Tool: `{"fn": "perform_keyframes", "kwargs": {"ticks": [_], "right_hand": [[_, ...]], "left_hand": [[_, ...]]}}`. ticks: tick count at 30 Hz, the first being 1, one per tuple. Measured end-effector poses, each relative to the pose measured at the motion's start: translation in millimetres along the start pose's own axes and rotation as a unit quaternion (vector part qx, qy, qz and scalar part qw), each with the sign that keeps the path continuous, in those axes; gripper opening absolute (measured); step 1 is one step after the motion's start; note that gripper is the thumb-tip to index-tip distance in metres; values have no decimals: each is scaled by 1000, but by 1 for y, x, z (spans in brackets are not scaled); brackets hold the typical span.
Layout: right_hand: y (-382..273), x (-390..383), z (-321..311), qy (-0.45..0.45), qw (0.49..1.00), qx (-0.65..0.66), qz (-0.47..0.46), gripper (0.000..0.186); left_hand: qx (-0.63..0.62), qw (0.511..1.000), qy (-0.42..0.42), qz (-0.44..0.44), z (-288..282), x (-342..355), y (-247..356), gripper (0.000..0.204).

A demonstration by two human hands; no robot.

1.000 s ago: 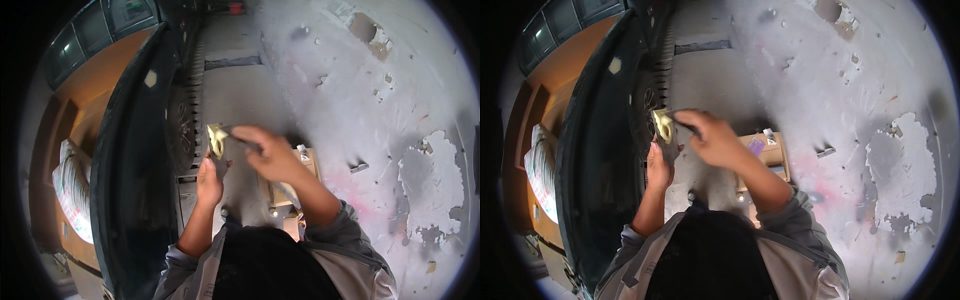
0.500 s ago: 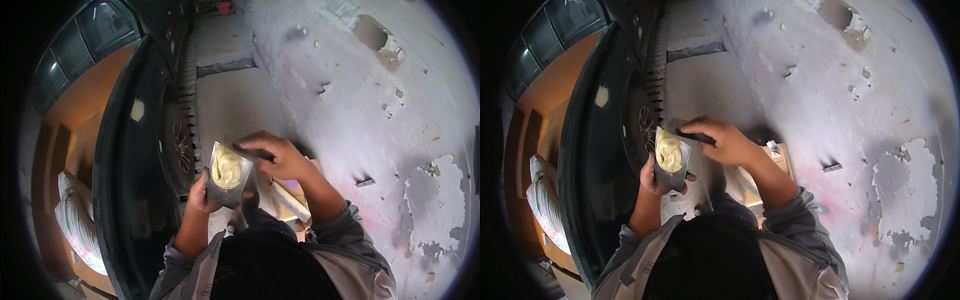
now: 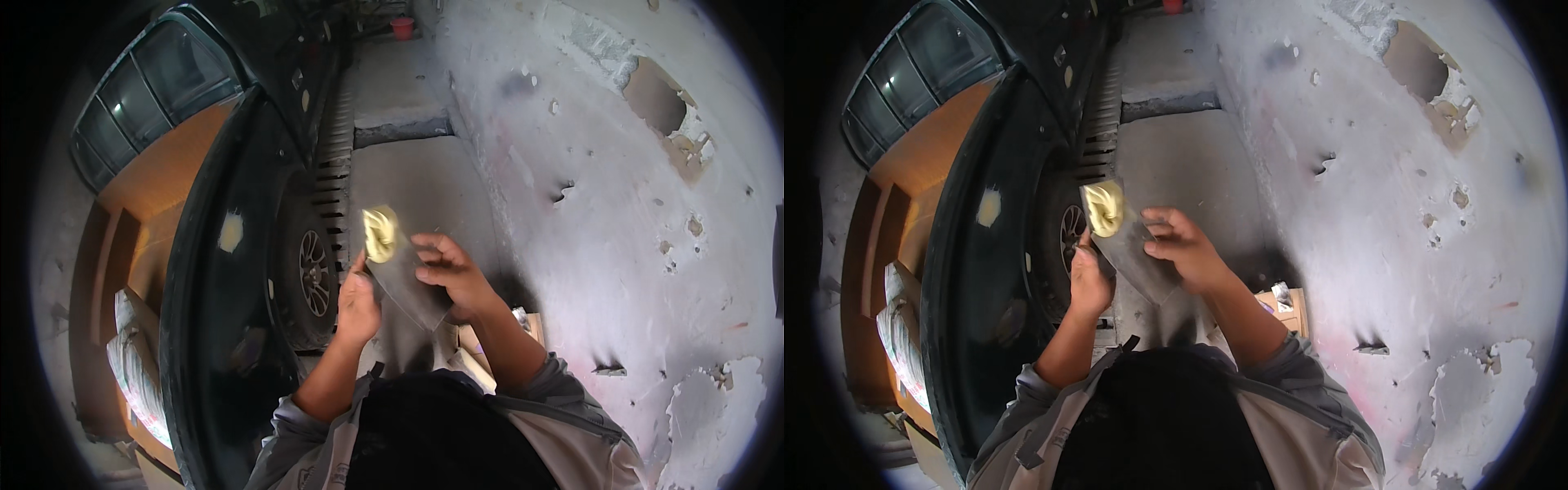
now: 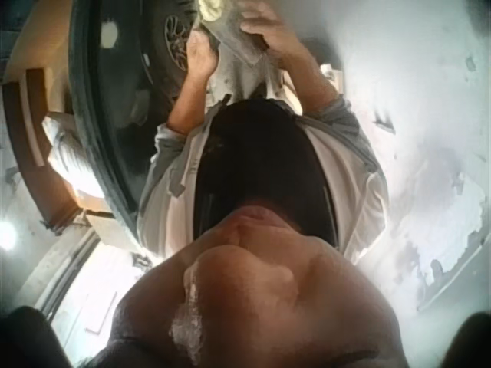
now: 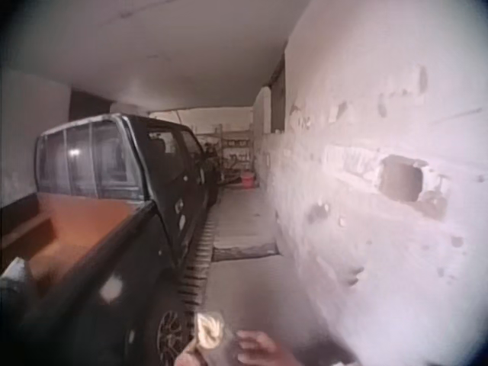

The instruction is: The person mixes a beige filler in a bucket, transfers it onto a metal mixing board, and applies it to a damaged area on the side of a black car using a putty knife. The person then smooths the applied filler with a flat metal tool.

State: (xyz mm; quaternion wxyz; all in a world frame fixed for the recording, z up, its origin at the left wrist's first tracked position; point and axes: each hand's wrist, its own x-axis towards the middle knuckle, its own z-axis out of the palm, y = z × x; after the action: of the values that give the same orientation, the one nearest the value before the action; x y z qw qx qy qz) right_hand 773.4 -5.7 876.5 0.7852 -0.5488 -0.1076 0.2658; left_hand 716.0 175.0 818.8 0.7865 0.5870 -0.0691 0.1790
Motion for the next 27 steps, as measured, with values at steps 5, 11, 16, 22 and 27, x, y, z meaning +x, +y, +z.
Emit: {"fn": "perform_keyframes", "kwargs": {"ticks": [5, 11, 16, 22, 27], "right_hand": [[-39, 33, -22, 20, 994, 63, -91, 55], [-74, 47, -28, -133, 872, -258, -394, 44], [-64, 78, -13, -255, 880, -233, -325, 50], [-53, 143, -24, 13, 836, -465, -289, 49], [-36, 182, 31, 29, 732, -583, -352, 50]], "left_hand": [[161, 983, -75, -42, -8, 33, 12, 62], [-359, 870, -126, -313, -35, 44, 17, 69], [-464, 817, -225, -260, -58, 67, -15, 74], [-417, 856, -173, -250, -57, 121, -5, 70], [-255, 960, -8, -119, -76, 170, -30, 58]]}}
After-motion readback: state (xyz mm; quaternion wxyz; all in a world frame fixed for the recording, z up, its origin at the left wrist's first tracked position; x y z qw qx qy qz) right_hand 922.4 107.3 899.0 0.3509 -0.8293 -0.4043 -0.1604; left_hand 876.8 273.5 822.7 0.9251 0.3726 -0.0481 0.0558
